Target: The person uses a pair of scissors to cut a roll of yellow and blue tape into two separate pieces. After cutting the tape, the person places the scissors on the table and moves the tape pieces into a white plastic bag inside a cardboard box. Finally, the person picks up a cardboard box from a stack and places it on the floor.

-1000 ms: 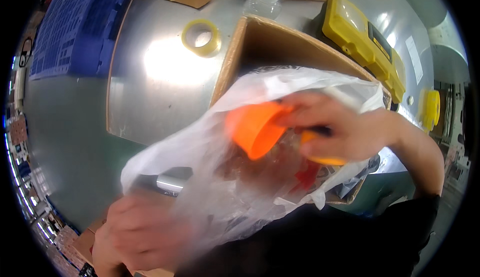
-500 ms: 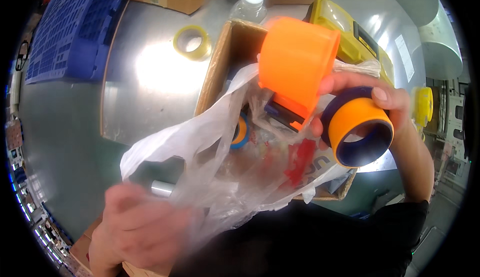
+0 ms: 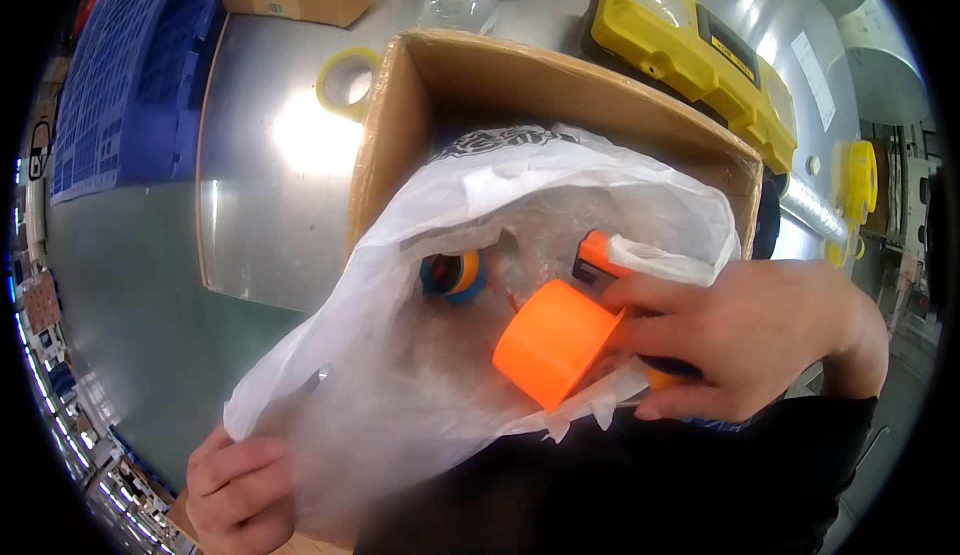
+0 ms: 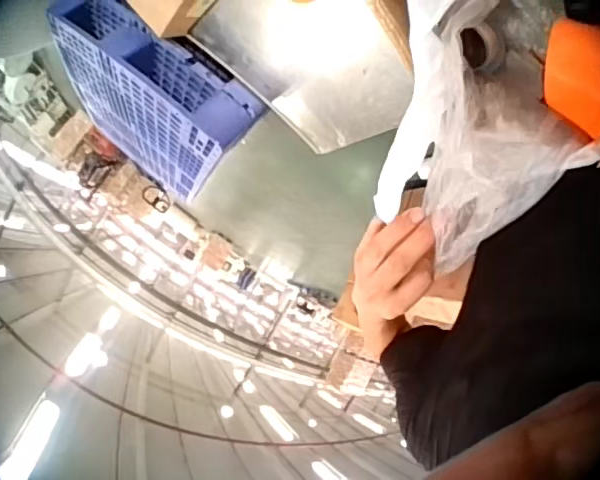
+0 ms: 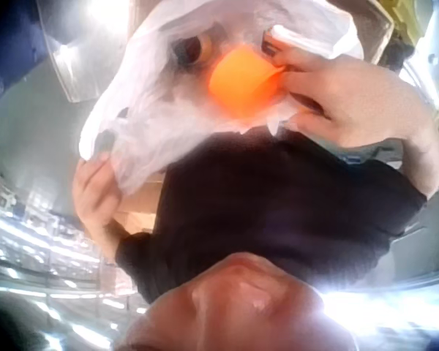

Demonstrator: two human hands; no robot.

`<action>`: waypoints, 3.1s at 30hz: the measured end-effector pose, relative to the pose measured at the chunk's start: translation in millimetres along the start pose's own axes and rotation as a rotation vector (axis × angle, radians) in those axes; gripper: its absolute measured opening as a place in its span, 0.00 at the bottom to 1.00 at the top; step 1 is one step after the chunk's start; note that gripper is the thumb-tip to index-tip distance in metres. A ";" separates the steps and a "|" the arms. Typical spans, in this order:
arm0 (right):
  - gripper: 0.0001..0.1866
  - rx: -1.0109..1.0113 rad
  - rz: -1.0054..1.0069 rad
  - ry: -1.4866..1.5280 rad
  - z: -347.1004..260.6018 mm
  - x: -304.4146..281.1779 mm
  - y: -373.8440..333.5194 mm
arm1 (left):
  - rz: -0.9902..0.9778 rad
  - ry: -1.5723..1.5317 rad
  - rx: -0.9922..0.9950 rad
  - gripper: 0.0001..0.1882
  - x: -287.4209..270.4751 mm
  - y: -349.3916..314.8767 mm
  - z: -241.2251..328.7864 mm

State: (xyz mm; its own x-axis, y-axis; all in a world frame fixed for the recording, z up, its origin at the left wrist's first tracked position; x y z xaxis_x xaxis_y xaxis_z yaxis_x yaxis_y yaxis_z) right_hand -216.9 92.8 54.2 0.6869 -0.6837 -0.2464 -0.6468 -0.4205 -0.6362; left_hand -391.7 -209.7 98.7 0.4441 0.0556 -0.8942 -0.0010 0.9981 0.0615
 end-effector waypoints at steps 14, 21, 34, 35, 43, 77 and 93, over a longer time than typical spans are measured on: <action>0.29 -0.318 0.008 -0.363 -36.0 -36.8 -14.8 | 0.231 -0.423 -0.007 0.13 -15.0 34.9 19.5; 0.31 -0.176 0.162 -0.500 -8.4 -13.1 80.0 | 0.470 -0.567 -0.046 0.06 -5.3 43.3 31.1; 0.28 -0.503 0.507 -0.515 -4.3 -13.5 86.5 | 0.536 0.191 -0.075 0.28 8.7 29.9 13.0; 0.28 -0.558 0.655 -0.589 2.6 -12.6 86.3 | 0.520 0.102 -0.051 0.29 5.6 47.0 9.7; 0.41 -0.491 0.660 -0.662 -15.9 -73.6 -43.9 | -0.197 -0.021 0.243 0.27 56.8 141.4 23.0; 0.20 -0.922 -0.238 -0.999 -254.6 169.5 137.5 | 0.763 -0.223 -1.437 0.13 333.0 -273.2 224.4; 0.21 -0.987 -1.910 -0.895 -129.4 807.4 23.6 | 1.533 -0.438 -2.610 0.16 644.8 -210.8 607.8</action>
State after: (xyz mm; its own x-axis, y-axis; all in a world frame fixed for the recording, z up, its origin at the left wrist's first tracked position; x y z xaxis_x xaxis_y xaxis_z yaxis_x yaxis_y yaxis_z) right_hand 279.5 -546.4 -65.1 0.2305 0.9139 -0.3342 0.9556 -0.2774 -0.0995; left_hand 439.5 -400.3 -221.4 -0.5519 0.3327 -0.7647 -0.1013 -0.9369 -0.3346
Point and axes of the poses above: each hand's wrist, its own y-axis towards the middle knuckle, its own x-axis out of the palm, z = x × y, the point moved 4 cm from there along y, towards the middle knuckle, and after that the axes turned 1 degree about z, right-handed, at the moved point
